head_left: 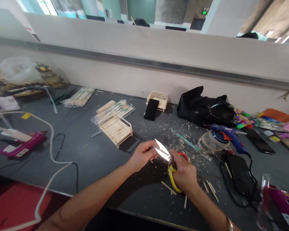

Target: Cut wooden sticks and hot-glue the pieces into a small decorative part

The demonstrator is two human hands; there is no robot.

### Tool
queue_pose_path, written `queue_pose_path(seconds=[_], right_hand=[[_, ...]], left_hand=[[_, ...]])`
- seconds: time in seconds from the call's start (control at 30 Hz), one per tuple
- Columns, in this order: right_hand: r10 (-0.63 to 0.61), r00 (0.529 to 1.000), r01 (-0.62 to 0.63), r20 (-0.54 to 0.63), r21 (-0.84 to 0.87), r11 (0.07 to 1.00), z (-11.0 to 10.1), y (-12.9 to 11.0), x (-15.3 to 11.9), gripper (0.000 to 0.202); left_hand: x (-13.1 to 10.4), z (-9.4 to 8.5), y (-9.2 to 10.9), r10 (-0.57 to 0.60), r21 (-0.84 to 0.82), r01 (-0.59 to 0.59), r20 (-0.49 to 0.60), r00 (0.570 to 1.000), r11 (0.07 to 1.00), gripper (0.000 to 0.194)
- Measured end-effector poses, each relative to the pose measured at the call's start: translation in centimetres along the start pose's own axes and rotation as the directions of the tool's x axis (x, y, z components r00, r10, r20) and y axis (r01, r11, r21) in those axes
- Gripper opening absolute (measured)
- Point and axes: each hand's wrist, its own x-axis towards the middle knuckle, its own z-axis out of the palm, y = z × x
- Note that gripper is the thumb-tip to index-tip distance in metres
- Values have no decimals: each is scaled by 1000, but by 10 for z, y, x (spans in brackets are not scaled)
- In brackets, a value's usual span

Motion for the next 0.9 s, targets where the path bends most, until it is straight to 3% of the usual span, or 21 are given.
queue_pose_path(seconds=[0.3, 0.4, 0.57, 0.73, 0.83, 0.9], right_hand=[[85, 995, -89, 51, 79, 993, 5, 0, 0, 40], [181, 983, -182, 21, 168, 969, 5, 4, 6, 33], [342, 940, -319, -19, 310, 896, 3, 13, 14, 31], [380, 925, -351, -8, 368, 861, 5, 17, 14, 32], [379, 925, -347, -8, 383, 856, 6, 17, 14, 33], [378, 926, -349, -3, 382, 856, 6, 18, 14, 36]], left_hand=[[2, -1, 1, 1, 6, -1, 33, 999, 1000, 45], [4, -5, 1, 8, 25, -10, 88, 996, 1000, 42], [12, -22, 11, 31, 201, -44, 67, 997, 979, 32], [23, -51, 26, 64, 612, -134, 135, 989, 780, 10], [28, -67, 28, 28, 745, -151, 175, 984, 650, 2], [29, -73, 28, 15, 790, -167, 197, 980, 590, 7]])
